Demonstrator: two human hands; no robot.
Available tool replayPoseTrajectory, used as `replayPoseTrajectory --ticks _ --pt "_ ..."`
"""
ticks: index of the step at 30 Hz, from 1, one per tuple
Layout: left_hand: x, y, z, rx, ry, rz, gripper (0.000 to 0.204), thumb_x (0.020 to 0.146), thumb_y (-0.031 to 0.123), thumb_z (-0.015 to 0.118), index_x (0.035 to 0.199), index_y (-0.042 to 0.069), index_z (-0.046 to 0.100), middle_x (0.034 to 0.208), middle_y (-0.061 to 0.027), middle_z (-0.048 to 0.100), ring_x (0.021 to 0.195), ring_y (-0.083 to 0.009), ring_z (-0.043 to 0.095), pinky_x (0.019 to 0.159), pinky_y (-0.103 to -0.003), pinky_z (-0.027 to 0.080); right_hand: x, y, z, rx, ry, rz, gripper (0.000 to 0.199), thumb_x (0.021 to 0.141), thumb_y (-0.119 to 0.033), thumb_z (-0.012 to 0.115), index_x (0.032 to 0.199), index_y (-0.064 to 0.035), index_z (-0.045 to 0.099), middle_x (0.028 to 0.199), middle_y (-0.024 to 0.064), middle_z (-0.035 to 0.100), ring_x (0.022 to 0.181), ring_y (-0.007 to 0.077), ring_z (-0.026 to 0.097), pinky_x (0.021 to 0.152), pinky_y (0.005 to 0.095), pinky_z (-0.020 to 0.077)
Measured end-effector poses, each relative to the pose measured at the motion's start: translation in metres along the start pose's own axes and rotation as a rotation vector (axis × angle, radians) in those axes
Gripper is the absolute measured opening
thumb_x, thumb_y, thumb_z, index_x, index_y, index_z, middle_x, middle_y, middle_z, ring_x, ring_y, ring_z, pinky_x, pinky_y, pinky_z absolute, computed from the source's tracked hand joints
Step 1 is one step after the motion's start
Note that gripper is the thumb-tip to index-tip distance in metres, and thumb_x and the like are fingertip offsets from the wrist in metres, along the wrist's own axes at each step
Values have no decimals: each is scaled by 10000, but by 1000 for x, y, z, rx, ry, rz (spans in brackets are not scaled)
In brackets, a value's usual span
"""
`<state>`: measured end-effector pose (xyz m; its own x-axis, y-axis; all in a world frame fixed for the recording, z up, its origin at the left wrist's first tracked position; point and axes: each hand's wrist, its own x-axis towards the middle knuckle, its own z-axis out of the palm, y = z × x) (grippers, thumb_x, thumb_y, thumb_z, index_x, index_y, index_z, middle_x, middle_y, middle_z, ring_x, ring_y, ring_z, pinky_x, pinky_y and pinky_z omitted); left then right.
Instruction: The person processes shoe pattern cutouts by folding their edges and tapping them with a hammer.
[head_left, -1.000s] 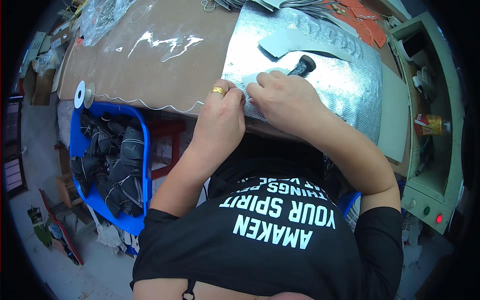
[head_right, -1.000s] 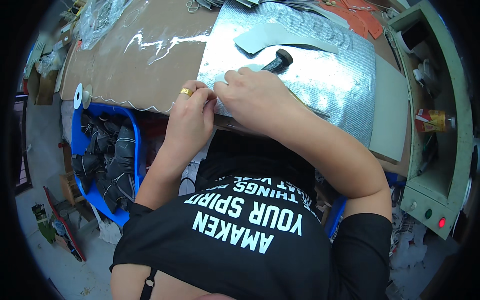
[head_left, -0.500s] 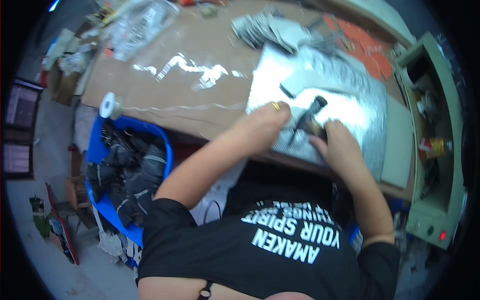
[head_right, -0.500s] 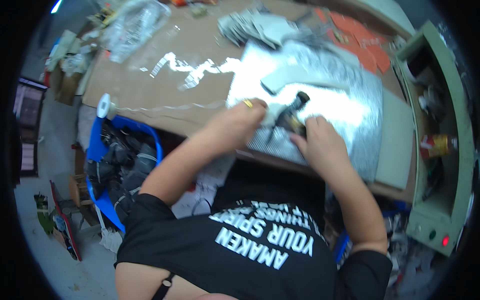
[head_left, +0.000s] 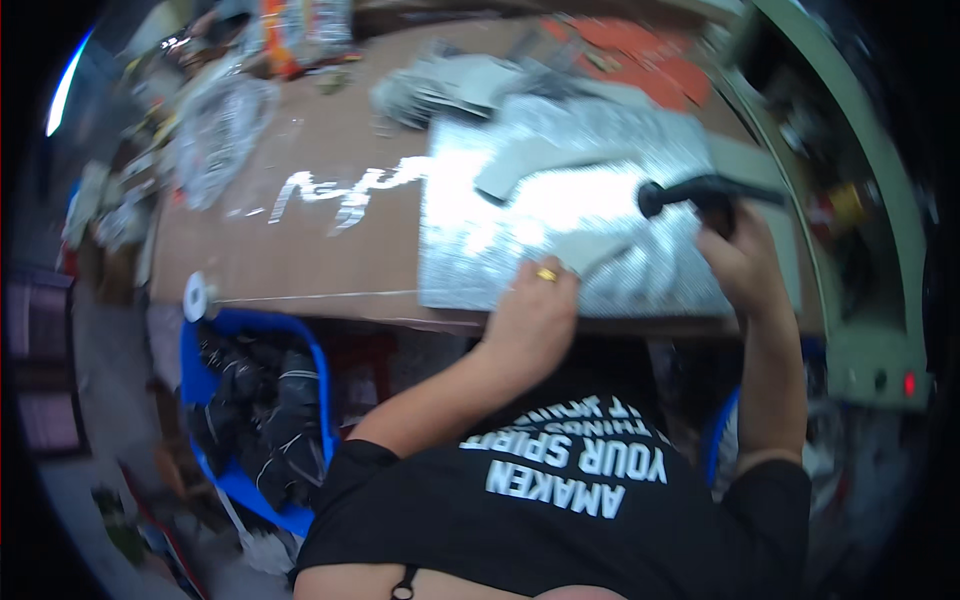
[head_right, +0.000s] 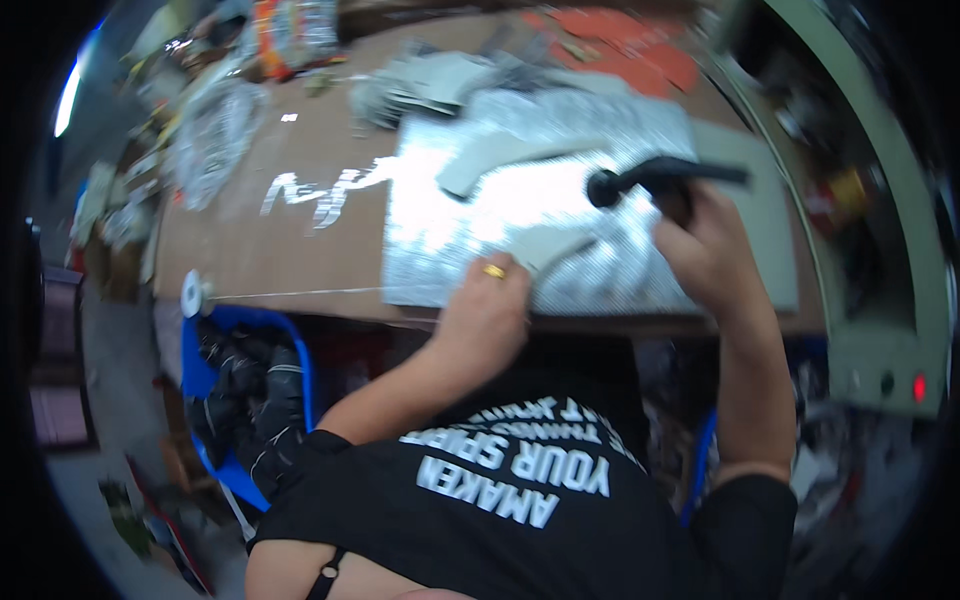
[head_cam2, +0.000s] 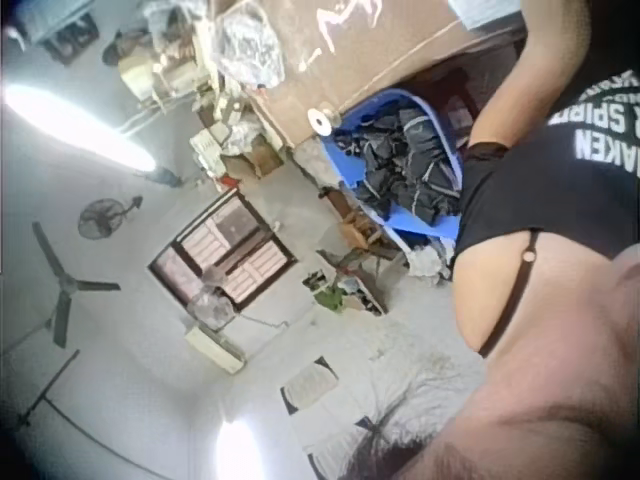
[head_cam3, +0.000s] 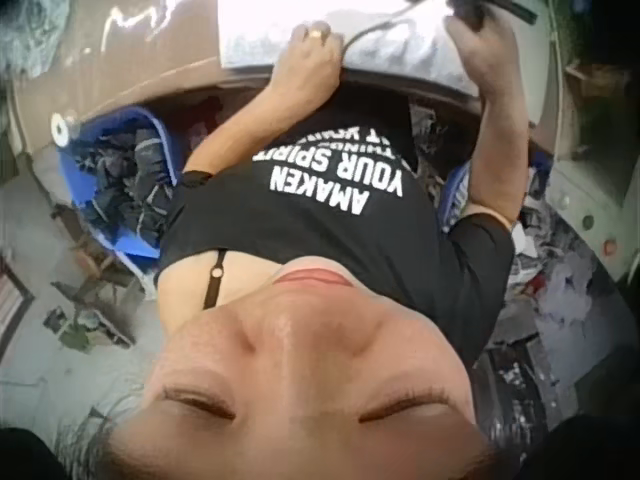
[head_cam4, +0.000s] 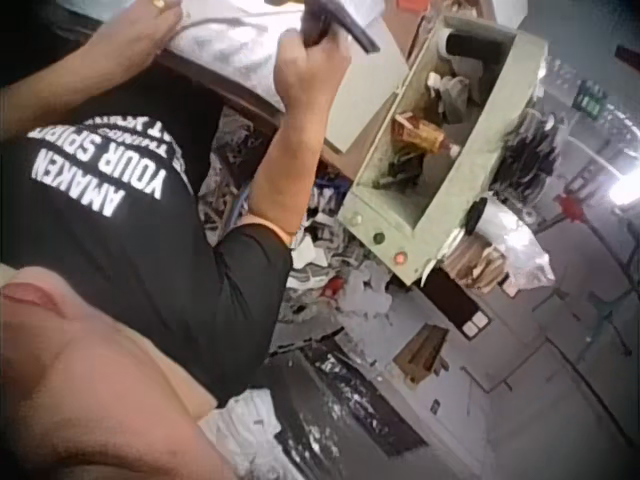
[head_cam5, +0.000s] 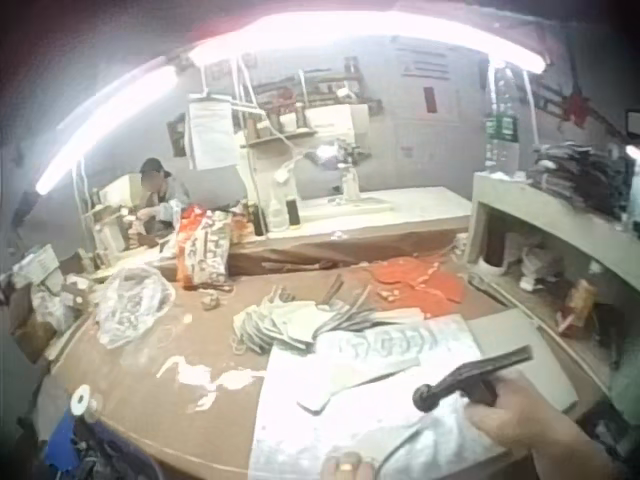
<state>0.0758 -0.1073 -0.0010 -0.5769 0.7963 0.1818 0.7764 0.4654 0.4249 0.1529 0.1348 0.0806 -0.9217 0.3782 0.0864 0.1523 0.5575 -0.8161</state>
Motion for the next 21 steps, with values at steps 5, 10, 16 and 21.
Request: replayPoseTrajectory --ticks 5,10,16,21 --pt "11 1 -5 2 59 82 154 805 -66 565 958 -51 559 1043 -224 589 961 -376 586 838 -442 496 2 25 -5 -324 -22 -61 232 893 -178 706 1044 -2 703 761 139 682 654 230 641 637 345 495" --pt "31 7 -20 -250 365 338 177 832 -5 646 988 -8 563 846 -183 614 781 -357 621 701 -421 497 0 22 -1 -531 -111 1 237 893 -231 696 1018 -30 710 845 174 709 803 312 705 724 394 549" --pt "92 -9 10 -239 -19 287 184 848 139 736 956 11 658 806 -139 633 728 -288 647 670 -388 506 13 21 15 -772 -299 127 218 900 -193 627 1069 -66 683 951 165 722 903 334 706 801 440 562" --pt "113 -13 28 -275 -224 286 196 841 179 735 881 5 655 858 -148 631 772 -316 651 695 -414 512 16 23 14 -798 -312 106 202 903 -169 592 1044 -59 685 932 177 716 882 336 710 784 441 567"
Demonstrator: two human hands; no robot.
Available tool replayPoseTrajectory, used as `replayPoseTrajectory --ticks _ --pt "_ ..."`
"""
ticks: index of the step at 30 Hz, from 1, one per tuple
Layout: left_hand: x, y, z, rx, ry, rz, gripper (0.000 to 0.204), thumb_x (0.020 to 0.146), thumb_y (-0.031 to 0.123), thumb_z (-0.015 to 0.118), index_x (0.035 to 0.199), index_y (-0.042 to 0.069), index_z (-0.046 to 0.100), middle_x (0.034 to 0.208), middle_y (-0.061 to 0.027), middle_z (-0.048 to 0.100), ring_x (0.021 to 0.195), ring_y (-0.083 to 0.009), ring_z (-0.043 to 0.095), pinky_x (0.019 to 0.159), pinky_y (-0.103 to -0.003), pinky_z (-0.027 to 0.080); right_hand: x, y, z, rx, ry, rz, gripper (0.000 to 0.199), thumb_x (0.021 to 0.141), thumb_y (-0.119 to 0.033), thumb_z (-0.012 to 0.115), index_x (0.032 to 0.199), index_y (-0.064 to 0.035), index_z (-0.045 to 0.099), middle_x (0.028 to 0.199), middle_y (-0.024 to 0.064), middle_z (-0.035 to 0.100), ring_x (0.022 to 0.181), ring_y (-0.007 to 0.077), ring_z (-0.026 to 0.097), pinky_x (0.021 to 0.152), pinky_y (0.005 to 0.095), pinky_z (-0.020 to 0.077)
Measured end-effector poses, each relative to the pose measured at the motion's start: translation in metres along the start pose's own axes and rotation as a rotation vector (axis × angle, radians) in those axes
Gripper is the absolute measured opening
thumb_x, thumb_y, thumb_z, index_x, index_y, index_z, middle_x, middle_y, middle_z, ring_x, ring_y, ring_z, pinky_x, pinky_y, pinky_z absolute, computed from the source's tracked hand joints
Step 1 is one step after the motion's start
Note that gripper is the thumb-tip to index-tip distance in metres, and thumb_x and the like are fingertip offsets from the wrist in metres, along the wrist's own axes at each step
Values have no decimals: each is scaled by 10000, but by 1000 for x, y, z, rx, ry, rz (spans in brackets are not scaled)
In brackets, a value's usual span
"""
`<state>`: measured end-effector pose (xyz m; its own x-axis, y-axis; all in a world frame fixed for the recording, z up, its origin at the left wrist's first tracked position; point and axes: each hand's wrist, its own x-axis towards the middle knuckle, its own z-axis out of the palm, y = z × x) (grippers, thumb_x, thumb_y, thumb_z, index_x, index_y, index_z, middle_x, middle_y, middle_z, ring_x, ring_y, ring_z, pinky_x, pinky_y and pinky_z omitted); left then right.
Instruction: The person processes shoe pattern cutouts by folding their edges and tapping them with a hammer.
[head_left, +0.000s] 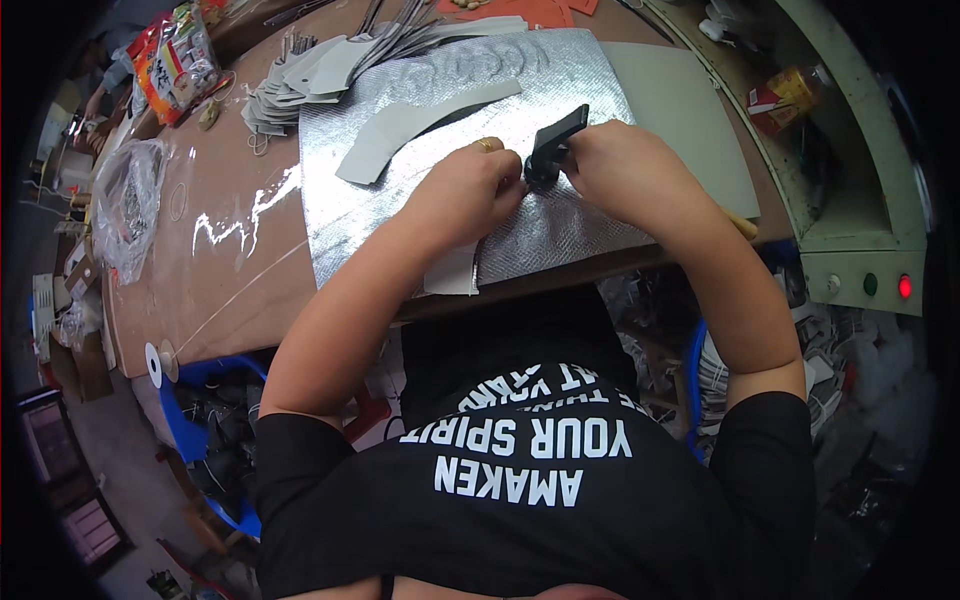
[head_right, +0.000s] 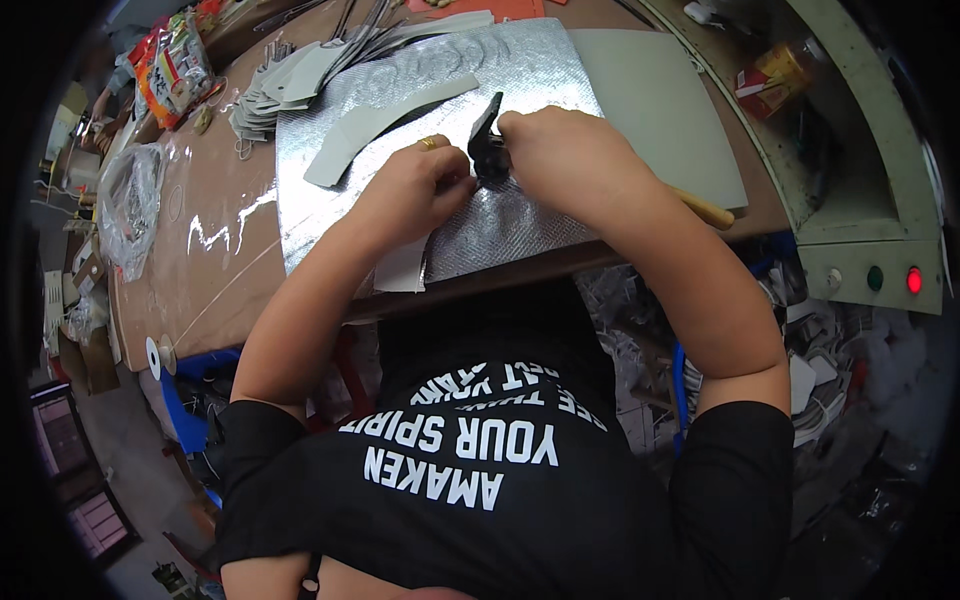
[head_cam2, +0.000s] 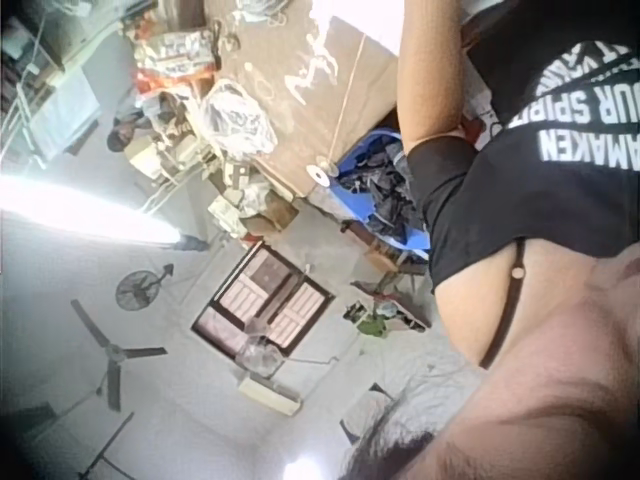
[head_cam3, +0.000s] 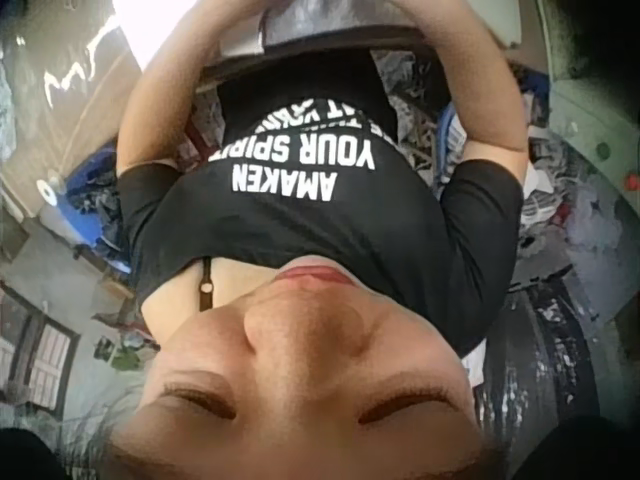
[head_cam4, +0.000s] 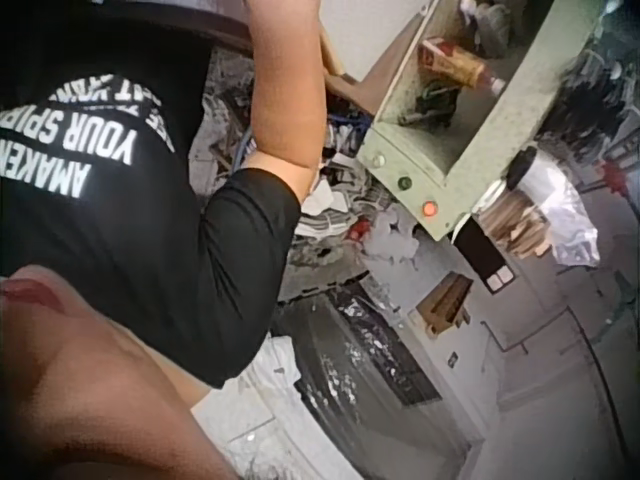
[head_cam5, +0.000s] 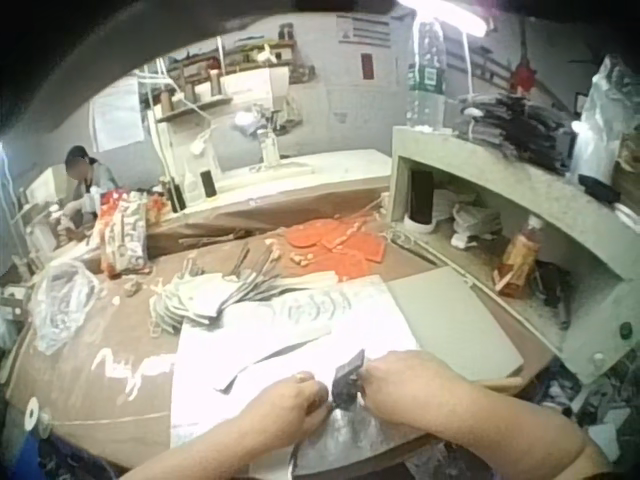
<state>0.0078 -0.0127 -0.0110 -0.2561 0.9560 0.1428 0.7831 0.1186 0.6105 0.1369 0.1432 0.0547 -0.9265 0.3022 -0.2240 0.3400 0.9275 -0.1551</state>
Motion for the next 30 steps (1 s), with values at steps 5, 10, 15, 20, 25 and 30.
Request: replayPoseTrajectory --ticks 5,10,15,20,25,30 --pt "2 -5 9 155 112 -76 175 838 143 732 913 0 664 885 -146 628 775 -331 634 726 -402 516 0 4 2 1 39 -14 186 904 -171 595 1029 -66 685 888 172 714 848 340 710 760 445 568" --pt "-24 0 3 215 294 127 200 820 108 757 1002 31 725 979 -140 632 853 -328 624 756 -398 516 -10 8 8 -10 82 36 177 907 -184 600 1006 -67 689 852 167 715 828 345 708 747 444 567" --pt "-26 5 -5 -31 88 -69 123 819 44 736 938 15 738 921 -132 655 798 -279 639 710 -367 529 -9 8 11 -3 125 15 153 901 -188 619 961 -68 694 831 179 712 779 364 703 718 452 569" --pt "-31 6 0 21 30 101 105 808 36 718 911 15 729 841 -119 636 783 -276 638 697 -376 518 -13 6 5 50 200 -46 144 899 -174 600 955 -75 688 803 174 704 753 372 697 695 464 564" --pt "-36 18 7 326 141 238 126 798 84 597 858 36 697 856 -94 622 895 -285 614 836 -406 462 -14 -7 9 -26 113 -83 164 907 -180 590 972 -49 664 804 165 695 792 362 697 717 458 555" --pt "-35 10 4 261 84 177 114 779 91 623 846 48 705 870 -94 633 893 -280 620 824 -407 467 -14 -8 -1 -72 61 -90 168 905 -160 571 973 -37 663 827 174 696 808 359 697 726 457 553"
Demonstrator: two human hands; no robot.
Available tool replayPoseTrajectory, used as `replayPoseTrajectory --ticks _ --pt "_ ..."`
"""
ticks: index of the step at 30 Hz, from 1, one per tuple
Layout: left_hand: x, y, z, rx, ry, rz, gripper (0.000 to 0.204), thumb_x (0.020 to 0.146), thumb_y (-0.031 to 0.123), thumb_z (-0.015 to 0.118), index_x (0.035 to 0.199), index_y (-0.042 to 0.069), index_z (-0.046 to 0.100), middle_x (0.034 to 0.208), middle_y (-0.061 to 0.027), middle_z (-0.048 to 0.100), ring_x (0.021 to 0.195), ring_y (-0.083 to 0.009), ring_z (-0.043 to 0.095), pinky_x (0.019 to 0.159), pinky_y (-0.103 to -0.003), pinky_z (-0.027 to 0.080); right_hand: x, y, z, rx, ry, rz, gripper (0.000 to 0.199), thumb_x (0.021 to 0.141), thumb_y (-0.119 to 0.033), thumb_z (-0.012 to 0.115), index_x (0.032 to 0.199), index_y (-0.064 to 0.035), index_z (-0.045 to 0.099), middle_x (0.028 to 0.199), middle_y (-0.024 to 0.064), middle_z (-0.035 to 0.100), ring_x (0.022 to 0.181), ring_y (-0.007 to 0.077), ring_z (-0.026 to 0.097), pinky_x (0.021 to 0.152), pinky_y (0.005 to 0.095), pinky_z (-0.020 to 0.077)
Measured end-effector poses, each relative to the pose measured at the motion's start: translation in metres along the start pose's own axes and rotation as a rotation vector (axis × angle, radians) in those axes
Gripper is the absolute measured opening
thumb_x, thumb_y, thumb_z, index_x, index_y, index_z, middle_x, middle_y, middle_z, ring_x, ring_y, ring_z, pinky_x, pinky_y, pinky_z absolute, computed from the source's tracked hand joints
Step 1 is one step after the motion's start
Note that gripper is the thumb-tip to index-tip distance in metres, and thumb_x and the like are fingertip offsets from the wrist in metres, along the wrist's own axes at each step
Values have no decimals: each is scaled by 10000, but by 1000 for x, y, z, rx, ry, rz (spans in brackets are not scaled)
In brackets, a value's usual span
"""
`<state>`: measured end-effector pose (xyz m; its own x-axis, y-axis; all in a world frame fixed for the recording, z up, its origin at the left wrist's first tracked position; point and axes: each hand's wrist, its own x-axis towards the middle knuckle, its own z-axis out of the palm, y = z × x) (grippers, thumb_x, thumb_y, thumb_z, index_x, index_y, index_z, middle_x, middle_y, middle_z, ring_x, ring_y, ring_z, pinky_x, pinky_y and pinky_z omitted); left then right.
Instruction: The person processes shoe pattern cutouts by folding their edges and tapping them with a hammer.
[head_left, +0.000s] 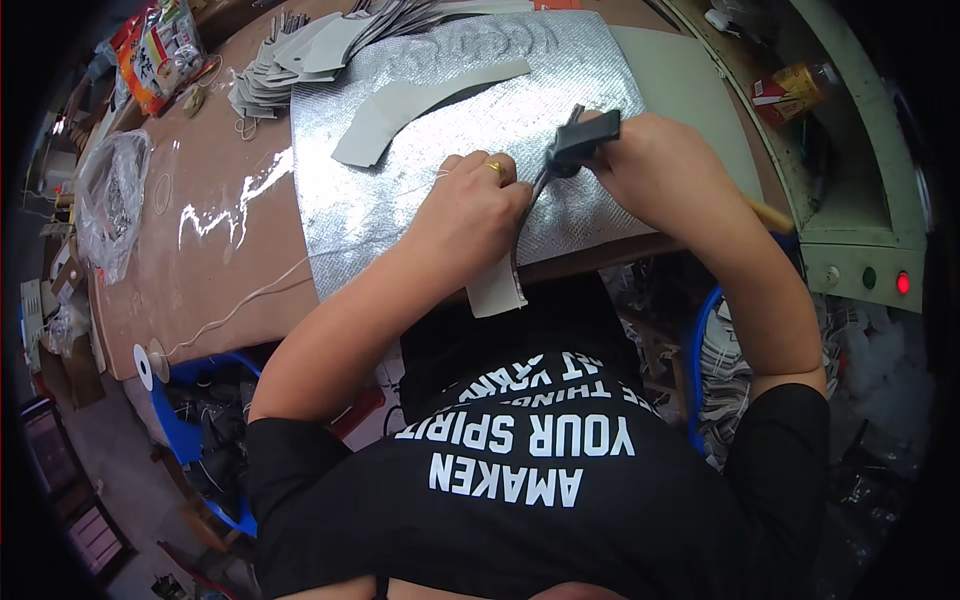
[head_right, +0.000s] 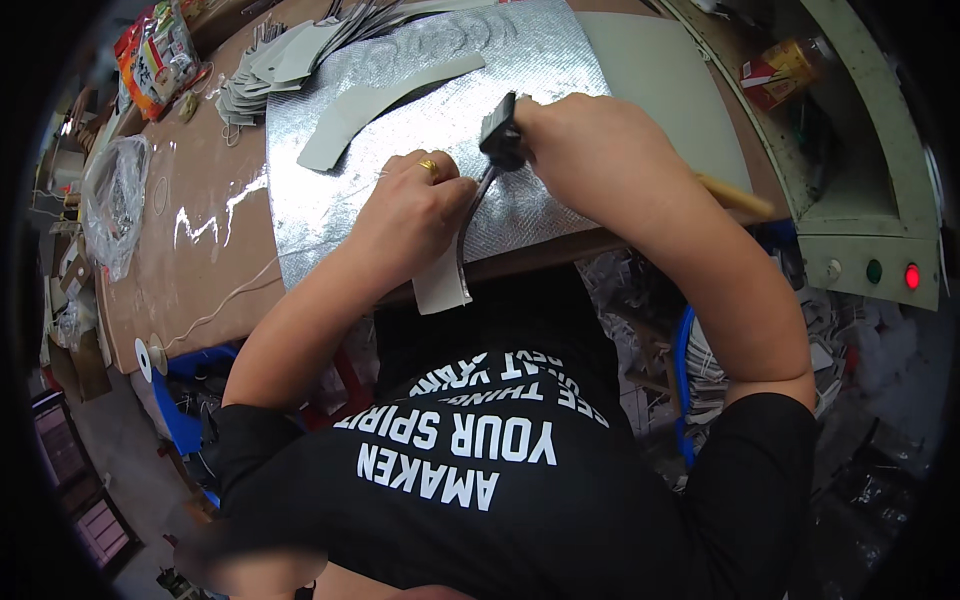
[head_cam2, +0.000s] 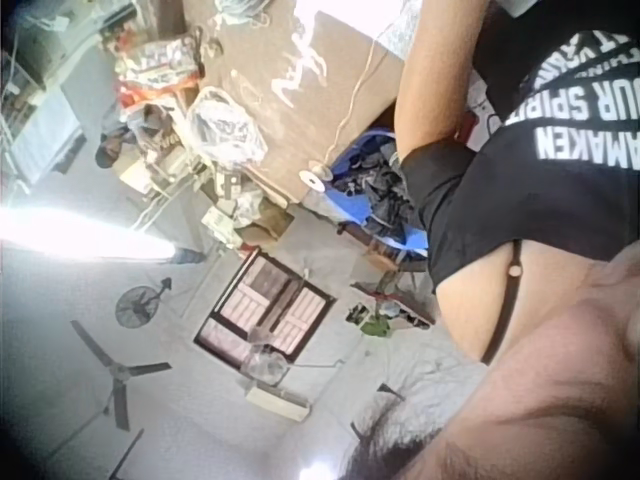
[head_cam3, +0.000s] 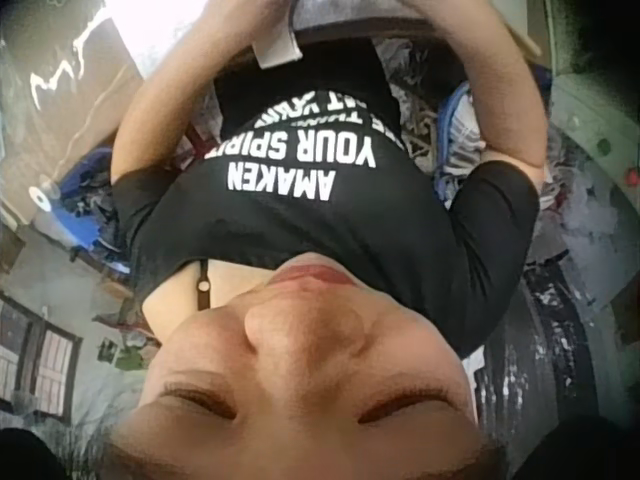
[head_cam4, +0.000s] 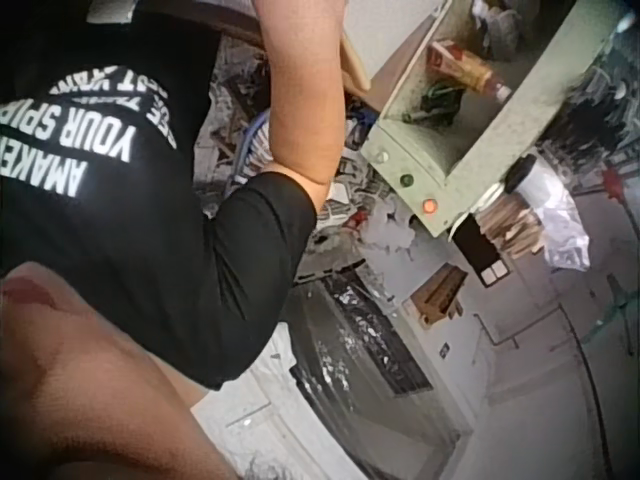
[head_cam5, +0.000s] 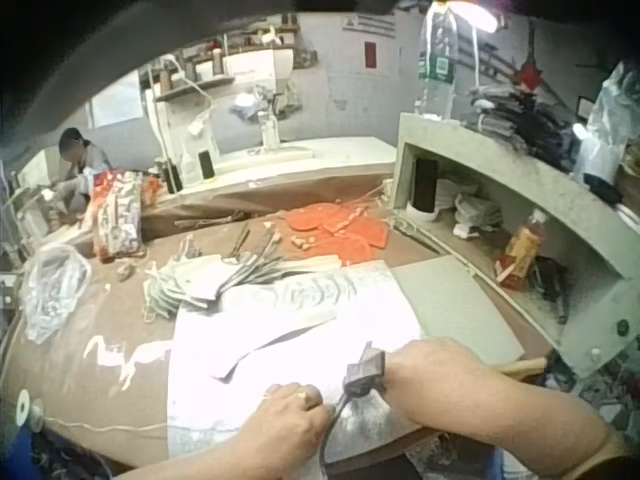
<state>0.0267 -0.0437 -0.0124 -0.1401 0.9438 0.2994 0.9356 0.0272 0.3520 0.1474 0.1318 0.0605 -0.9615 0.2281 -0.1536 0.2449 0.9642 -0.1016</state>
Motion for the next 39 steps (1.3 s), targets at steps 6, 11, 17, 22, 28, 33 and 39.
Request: replayPoseTrajectory --ticks 6,11,17,22,28,33,39 --pt "-13 -15 -14 -269 -36 -37 154 765 29 689 905 59 746 844 -98 663 804 -277 635 774 -417 473 -1 -6 -3 45 -57 -18 166 898 -153 565 969 -45 669 846 187 701 790 373 695 692 471 550" --pt "-17 -5 -20 53 -133 107 223 756 36 650 965 44 730 957 -83 651 951 -258 608 894 -382 422 -3 -19 2 63 -35 -64 169 880 -132 576 983 -57 687 838 188 699 818 365 694 724 460 553" --pt "-25 -7 -22 -36 -123 74 225 780 56 637 989 41 721 976 -92 649 970 -259 605 899 -378 417 -2 -23 -10 81 -49 -92 156 853 -129 602 927 -38 705 834 193 698 816 374 690 736 465 551" --pt "-40 -9 -17 -107 44 -55 222 783 55 647 991 42 722 993 -73 651 984 -239 606 893 -379 411 7 -21 16 83 -85 -126 148 841 -142 623 886 -27 704 808 197 694 786 377 688 722 468 554" --pt "-50 -13 -21 7 -82 56 234 764 46 672 985 94 734 986 -55 649 990 -230 610 917 -394 391 -2 -32 8 121 -13 -182 131 855 -115 673 955 -43 628 800 195 655 769 416 638 659 480 510" --pt "-50 -28 -31 -24 -112 64 208 775 58 648 965 76 730 945 -48 644 972 -233 610 913 -390 395 -1 -37 7 82 -58 -240 154 851 -133 695 961 -56 619 799 177 659 768 412 639 644 473 504" --pt "-56 -18 -35 148 -142 180 248 765 81 658 995 122 741 964 -54 641 1004 -234 597 938 -421 399 3 -51 0 137 25 -267 157 856 -149 697 970 -66 629 794 183 661 768 415 641 643 479 507"
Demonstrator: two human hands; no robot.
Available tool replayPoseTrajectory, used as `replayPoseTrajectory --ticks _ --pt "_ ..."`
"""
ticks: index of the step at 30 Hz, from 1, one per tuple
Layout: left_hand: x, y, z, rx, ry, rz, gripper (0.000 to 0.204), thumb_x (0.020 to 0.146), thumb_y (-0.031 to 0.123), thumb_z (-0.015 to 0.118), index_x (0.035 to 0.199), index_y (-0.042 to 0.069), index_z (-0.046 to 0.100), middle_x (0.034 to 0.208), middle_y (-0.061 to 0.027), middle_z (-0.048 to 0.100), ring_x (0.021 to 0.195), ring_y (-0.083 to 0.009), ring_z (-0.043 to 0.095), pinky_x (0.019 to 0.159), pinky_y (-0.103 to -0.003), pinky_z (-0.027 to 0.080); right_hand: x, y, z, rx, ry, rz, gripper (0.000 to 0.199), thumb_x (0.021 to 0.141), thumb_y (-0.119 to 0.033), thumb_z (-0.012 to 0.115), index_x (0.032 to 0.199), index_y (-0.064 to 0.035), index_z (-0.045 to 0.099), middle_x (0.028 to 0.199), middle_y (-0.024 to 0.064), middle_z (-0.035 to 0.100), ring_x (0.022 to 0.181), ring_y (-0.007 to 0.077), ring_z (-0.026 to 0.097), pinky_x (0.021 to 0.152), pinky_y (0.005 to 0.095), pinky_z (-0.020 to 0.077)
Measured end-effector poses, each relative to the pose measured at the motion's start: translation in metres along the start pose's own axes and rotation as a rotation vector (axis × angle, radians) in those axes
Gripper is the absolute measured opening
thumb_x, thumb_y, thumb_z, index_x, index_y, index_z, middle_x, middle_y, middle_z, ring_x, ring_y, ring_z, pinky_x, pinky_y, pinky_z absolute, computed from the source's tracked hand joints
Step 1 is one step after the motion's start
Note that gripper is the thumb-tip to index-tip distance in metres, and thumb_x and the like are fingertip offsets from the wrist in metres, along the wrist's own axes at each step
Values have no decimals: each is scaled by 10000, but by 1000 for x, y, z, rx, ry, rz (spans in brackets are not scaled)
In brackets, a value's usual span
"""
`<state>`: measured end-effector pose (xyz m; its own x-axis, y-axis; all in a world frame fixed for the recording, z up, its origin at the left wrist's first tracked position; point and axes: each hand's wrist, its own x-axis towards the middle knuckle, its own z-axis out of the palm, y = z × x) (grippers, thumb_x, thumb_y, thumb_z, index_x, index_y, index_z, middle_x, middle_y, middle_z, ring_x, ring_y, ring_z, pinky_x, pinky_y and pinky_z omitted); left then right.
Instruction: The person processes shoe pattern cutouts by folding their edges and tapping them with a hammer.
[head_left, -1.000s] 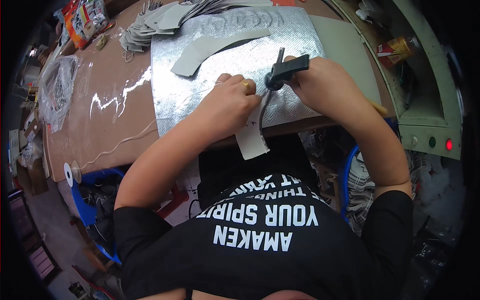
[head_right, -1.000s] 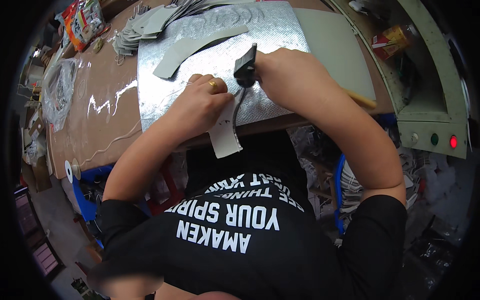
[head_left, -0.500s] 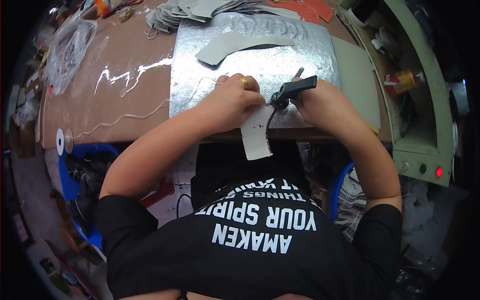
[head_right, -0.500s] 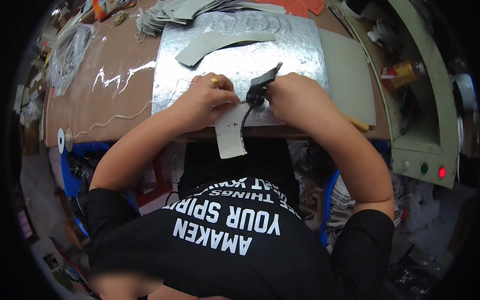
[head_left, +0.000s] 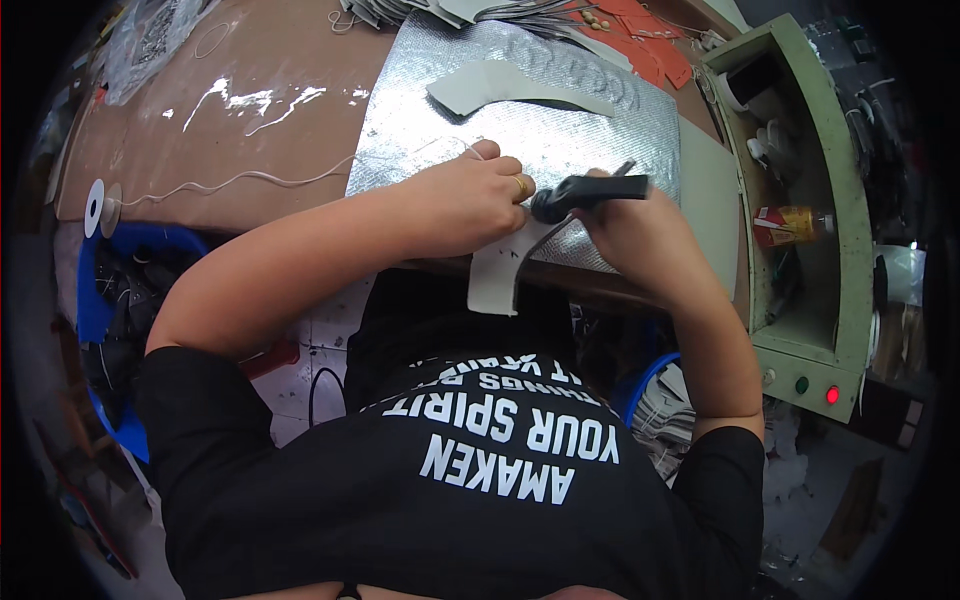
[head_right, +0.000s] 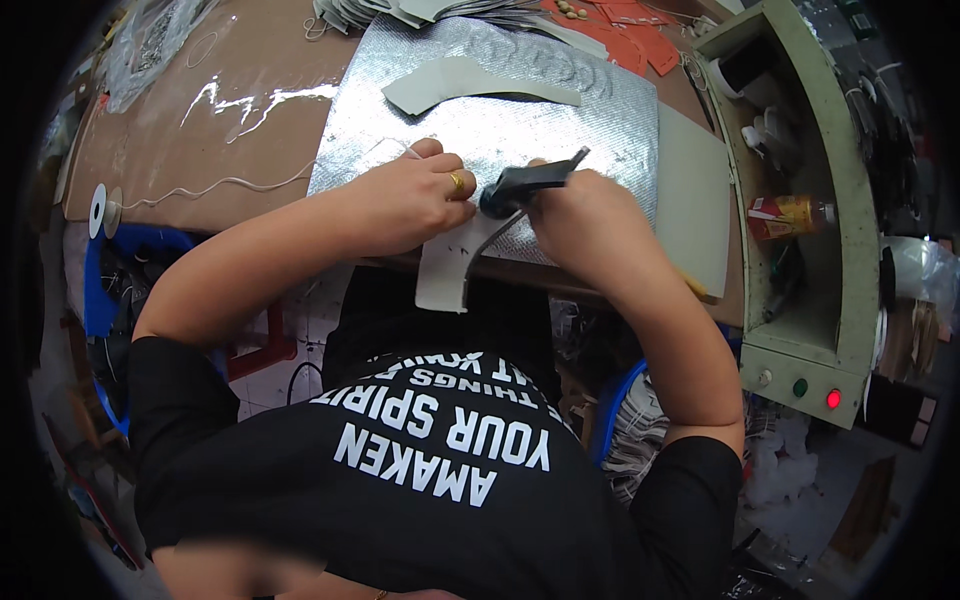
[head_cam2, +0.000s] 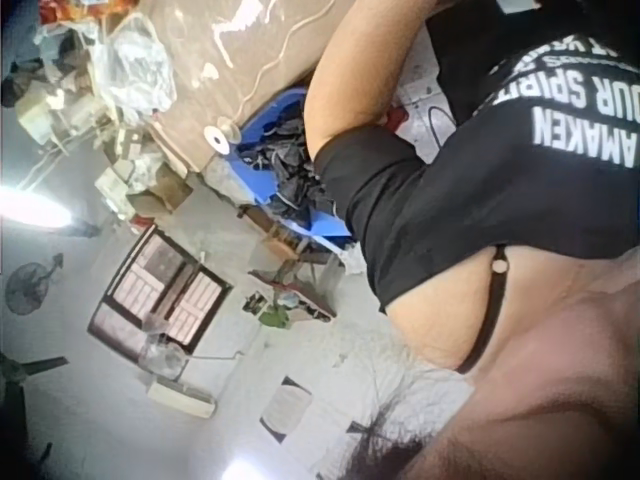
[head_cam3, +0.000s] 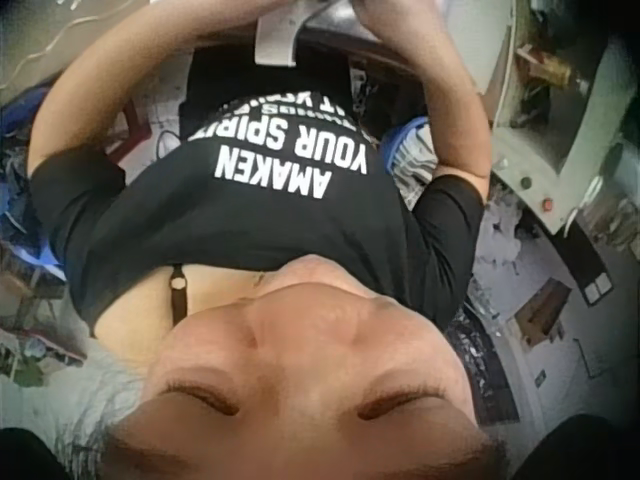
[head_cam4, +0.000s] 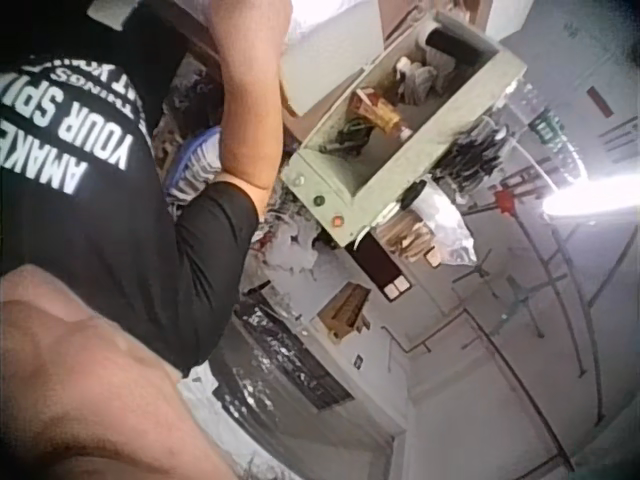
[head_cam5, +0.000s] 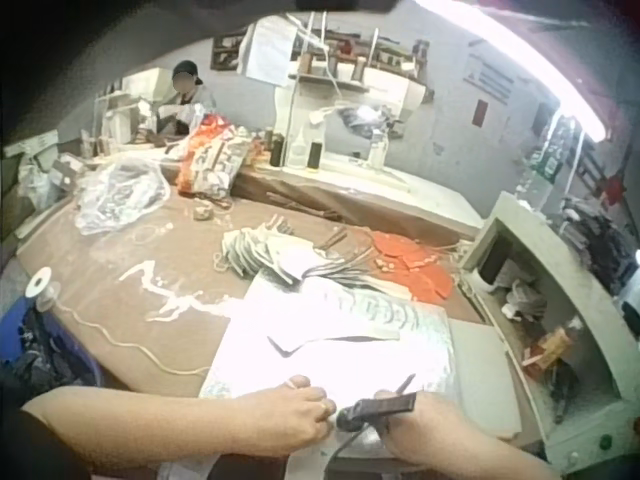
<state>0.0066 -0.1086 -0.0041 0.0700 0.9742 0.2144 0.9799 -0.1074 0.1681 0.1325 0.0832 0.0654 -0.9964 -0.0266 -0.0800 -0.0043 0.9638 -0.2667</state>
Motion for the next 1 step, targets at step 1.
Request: replayPoseTrajectory --ticks 1 --pt "-2 -1 -2 32 -5 16 269 760 82 660 1010 133 741 996 -54 639 1024 -234 589 941 -428 399 3 0 6 -73 -152 86 209 855 -157 705 1053 -99 677 826 204 669 768 401 657 640 473 512"
